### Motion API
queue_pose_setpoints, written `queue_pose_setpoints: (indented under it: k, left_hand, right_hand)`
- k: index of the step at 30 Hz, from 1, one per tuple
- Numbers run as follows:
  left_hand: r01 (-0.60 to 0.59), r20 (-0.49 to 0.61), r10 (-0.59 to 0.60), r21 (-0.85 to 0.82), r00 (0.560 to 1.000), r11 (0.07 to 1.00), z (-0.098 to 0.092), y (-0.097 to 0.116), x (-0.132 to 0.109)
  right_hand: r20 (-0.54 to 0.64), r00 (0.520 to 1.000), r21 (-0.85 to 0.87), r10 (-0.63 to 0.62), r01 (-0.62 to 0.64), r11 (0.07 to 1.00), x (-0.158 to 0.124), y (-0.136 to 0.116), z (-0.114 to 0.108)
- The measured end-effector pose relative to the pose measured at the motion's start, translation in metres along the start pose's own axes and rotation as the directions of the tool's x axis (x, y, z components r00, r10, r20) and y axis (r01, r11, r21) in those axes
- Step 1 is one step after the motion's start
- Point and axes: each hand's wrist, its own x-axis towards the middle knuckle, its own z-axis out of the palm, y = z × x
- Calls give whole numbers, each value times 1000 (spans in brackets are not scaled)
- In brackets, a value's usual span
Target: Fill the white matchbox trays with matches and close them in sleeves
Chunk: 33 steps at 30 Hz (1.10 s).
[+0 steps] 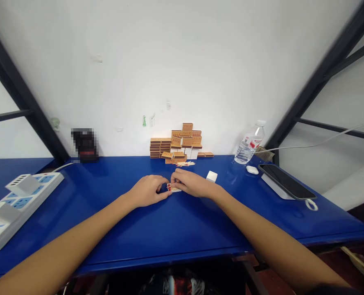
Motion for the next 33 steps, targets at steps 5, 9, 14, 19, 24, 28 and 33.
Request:
queue_pose_setpoints:
  k: [5, 9, 14, 19, 24, 28, 33]
  left_hand:
    - [5, 2, -5, -5, 1000, 1000, 1, -2, 0]
    - [-2, -1, 2, -10, 1000, 1000, 2, -3, 0]
    - [21, 5, -21, -31, 1000, 999, 1, -2, 0]
    - [31, 4, -31, -50, 1000, 998, 1, -4, 0]
    - [16, -5, -16, -37, 1000, 999, 2, -5, 0]
    - [18, -4, -19, -41, 1000, 999, 2, -4, 0]
    - [28, 0, -28, -52, 1000, 998, 2, -5, 0]
  right_hand:
    - [25, 1000, 16, 17, -17, 1000, 1, 3, 0]
    - [21, 1000, 9, -6, 6, 1000, 0, 5, 1]
    - [-23, 1000, 2, -2, 2, 1000, -1, 5, -1]
    - [-33, 999, -20, -3, 3, 1000, -1, 4, -2]
    - [-7, 1000, -34, -8, 8, 999, 0, 4, 0]
    - [8, 1000, -42, -24, 25, 999, -1, 4, 2]
    - [2, 1000, -70, -16, 16, 997, -2, 4, 1]
